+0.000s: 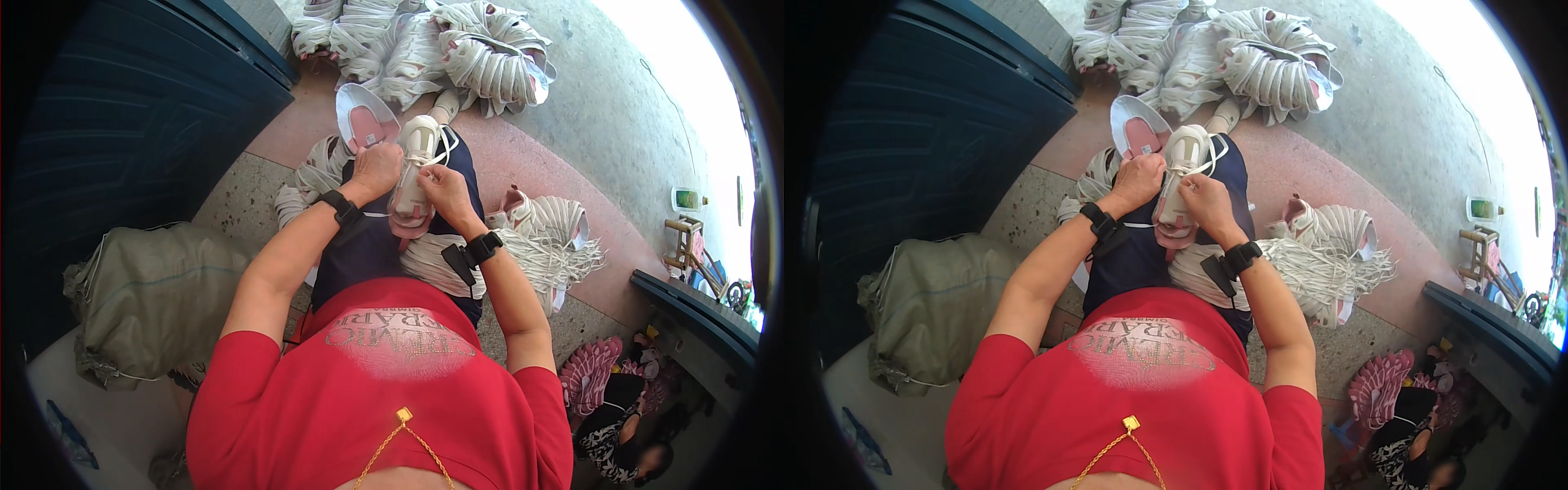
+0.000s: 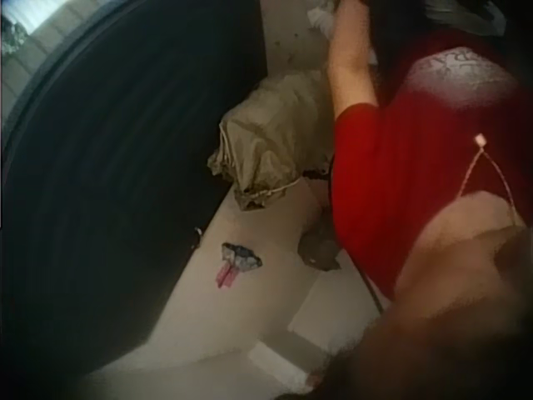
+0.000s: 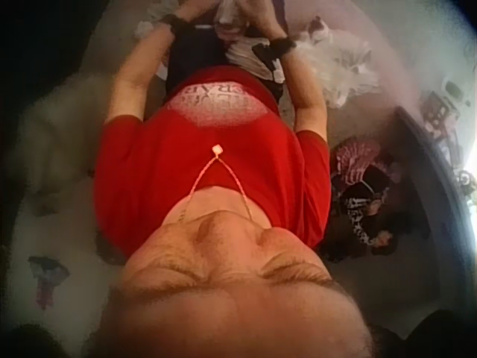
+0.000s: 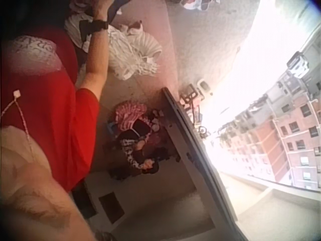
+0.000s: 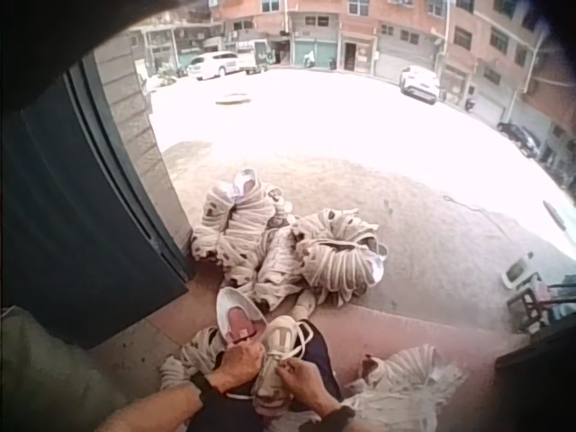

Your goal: Organizing shoe uppers and tying laces as part of a manufacturing process.

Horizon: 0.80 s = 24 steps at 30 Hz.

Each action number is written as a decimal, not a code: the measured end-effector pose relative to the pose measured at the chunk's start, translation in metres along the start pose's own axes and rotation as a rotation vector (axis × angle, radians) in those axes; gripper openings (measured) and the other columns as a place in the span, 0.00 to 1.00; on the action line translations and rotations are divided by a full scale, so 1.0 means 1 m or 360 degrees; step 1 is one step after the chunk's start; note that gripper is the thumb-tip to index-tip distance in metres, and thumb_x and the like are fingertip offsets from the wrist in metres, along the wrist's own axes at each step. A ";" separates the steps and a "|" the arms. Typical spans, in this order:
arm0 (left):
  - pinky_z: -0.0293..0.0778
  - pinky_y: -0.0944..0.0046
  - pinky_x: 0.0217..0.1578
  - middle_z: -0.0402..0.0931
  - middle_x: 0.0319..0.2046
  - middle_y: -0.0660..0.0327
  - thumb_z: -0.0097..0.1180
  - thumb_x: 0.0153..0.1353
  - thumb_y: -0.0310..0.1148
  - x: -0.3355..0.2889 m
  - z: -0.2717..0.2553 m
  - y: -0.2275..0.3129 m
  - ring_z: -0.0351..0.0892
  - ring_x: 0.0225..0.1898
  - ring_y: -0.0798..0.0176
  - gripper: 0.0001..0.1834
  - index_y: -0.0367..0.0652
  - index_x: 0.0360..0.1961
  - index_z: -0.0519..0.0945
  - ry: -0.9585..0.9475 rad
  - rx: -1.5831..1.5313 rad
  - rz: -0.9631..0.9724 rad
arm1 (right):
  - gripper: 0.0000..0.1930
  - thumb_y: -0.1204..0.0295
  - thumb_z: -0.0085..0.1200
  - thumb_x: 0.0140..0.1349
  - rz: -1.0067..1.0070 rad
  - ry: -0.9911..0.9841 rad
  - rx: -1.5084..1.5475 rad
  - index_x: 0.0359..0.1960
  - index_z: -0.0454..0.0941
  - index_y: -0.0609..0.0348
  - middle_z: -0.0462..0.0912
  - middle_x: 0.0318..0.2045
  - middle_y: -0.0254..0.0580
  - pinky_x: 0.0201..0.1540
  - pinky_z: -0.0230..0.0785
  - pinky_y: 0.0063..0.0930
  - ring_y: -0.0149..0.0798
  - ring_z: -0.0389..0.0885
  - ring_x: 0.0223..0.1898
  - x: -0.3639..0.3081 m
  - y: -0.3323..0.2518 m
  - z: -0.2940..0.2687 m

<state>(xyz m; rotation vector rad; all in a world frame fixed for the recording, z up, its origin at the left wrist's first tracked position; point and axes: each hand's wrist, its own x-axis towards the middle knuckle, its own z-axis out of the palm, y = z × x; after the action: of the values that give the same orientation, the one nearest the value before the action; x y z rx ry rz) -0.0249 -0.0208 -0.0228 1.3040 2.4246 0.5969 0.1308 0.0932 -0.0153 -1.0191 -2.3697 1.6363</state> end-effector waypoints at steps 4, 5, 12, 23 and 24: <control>0.69 0.42 0.42 0.83 0.32 0.49 0.51 0.66 0.37 0.003 0.000 0.004 0.83 0.41 0.45 0.12 0.42 0.32 0.81 -0.0123 0.0131 -0.0080 | 0.12 0.62 0.58 0.61 -0.0044 -0.0045 -0.0277 0.40 0.86 0.53 0.86 0.32 0.55 0.40 0.77 0.45 0.57 0.86 0.37 0.001 -0.001 0.005; 0.69 0.42 0.42 0.83 0.32 0.50 0.51 0.65 0.37 0.003 0.001 0.007 0.83 0.40 0.45 0.12 0.42 0.31 0.82 -0.0176 0.0172 -0.0091 | 0.12 0.62 0.57 0.62 -0.0054 -0.0024 -0.0304 0.40 0.86 0.54 0.85 0.32 0.55 0.39 0.76 0.44 0.56 0.86 0.36 0.001 -0.003 0.005; 0.65 0.48 0.45 0.82 0.33 0.57 0.62 0.58 0.43 -0.014 -0.013 0.026 0.76 0.43 0.51 0.12 0.45 0.33 0.84 0.0160 0.0473 0.0097 | 0.12 0.61 0.56 0.63 -0.0172 0.0097 -0.0457 0.40 0.86 0.53 0.85 0.32 0.55 0.39 0.76 0.44 0.56 0.86 0.36 0.001 -0.006 0.007; 0.69 0.45 0.46 0.81 0.42 0.56 0.56 0.59 0.35 -0.024 -0.007 0.022 0.73 0.50 0.49 0.13 0.44 0.43 0.83 -0.0166 0.0178 -0.0124 | 0.10 0.65 0.54 0.64 -0.0487 0.0022 -0.1159 0.32 0.81 0.58 0.86 0.29 0.49 0.34 0.80 0.41 0.50 0.87 0.33 0.013 -0.017 0.024; 0.70 0.44 0.47 0.81 0.43 0.55 0.55 0.60 0.35 -0.023 -0.011 0.024 0.74 0.50 0.48 0.14 0.44 0.45 0.83 -0.0196 0.0123 -0.0134 | 0.09 0.66 0.55 0.63 -0.0543 0.0005 -0.1268 0.32 0.81 0.59 0.86 0.29 0.48 0.33 0.80 0.40 0.49 0.88 0.32 0.017 -0.015 0.026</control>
<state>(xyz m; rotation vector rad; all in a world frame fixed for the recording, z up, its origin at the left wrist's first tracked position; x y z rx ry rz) -0.0011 -0.0308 0.0005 1.2230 2.4087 0.3924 0.0999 0.0786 -0.0186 -0.6027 -3.0308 0.5617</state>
